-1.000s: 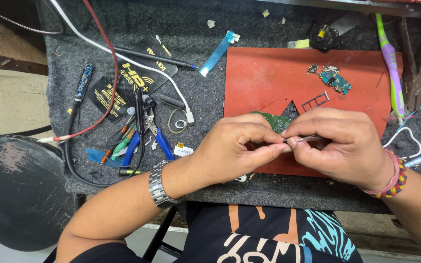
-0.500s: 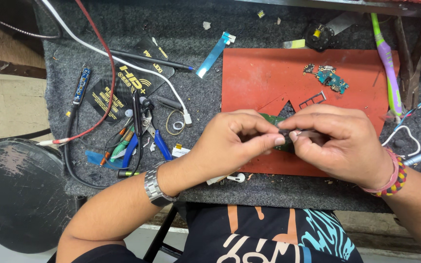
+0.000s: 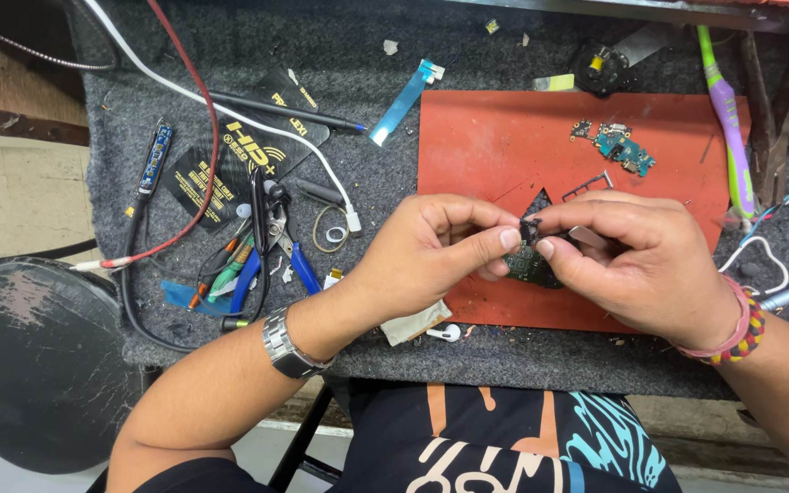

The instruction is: The person pries open a small blue electronic device by hand, then uses tweezers and a metal pry tool to separate and lift internal components from the casing. They work over a red mat, moving small circuit boards and parts aside as they continue taking the device apart.

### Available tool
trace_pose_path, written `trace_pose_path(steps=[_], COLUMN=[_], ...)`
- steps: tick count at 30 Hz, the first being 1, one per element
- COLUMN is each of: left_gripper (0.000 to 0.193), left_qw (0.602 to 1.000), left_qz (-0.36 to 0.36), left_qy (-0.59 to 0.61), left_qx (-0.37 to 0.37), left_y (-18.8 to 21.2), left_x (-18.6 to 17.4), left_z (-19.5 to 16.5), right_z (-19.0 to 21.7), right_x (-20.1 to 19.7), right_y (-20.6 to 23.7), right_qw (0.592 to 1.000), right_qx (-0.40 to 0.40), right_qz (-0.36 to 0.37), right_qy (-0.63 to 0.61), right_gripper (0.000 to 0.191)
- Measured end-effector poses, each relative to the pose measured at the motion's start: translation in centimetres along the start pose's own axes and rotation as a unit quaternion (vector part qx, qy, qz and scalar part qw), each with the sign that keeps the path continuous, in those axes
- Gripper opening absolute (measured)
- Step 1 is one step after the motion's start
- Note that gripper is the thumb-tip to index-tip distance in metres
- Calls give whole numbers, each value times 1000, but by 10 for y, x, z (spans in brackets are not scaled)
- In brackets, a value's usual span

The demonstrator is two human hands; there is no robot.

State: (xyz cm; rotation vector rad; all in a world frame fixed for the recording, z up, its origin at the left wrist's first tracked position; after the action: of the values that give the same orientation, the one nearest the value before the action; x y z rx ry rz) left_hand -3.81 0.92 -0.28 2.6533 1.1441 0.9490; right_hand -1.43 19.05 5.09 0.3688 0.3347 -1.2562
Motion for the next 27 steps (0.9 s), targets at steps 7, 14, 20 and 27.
trace_pose_path(steps=[7, 14, 20, 27], left_gripper=[26, 20, 15, 16], left_qw=[1000, 998, 997, 993], left_qz=[-15, -22, -19, -15], left_qy=[-19, -50, -52, -101], left_qx=[9, 34, 49, 52], left_y=[-2, 1, 2, 3], left_x=[-2, -1, 0, -1], left_z=[-3, -8, -9, -12], right_z=[1, 0, -3, -4], right_x=[0, 1, 2, 2], right_y=[-2, -2, -1, -2], right_qw=[1000, 1000, 999, 997], right_qx=[15, 29, 36, 73], right_qz=[-13, -4, -15, -3], right_qy=[9, 4, -30, -24], right_gripper=[20, 19, 27, 23])
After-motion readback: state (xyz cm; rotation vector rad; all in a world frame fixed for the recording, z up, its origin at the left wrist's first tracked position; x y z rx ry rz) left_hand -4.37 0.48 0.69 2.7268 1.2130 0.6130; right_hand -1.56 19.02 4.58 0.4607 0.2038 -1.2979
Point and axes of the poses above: each hand's wrist, its own y-axis away from the middle knuckle, its own x-axis out of the palm, z = x × y, the point moved 6 cm from there along -y, towards the middle knuckle, and after that the axes turned 3 degrees about z, right-handed, at the moved point
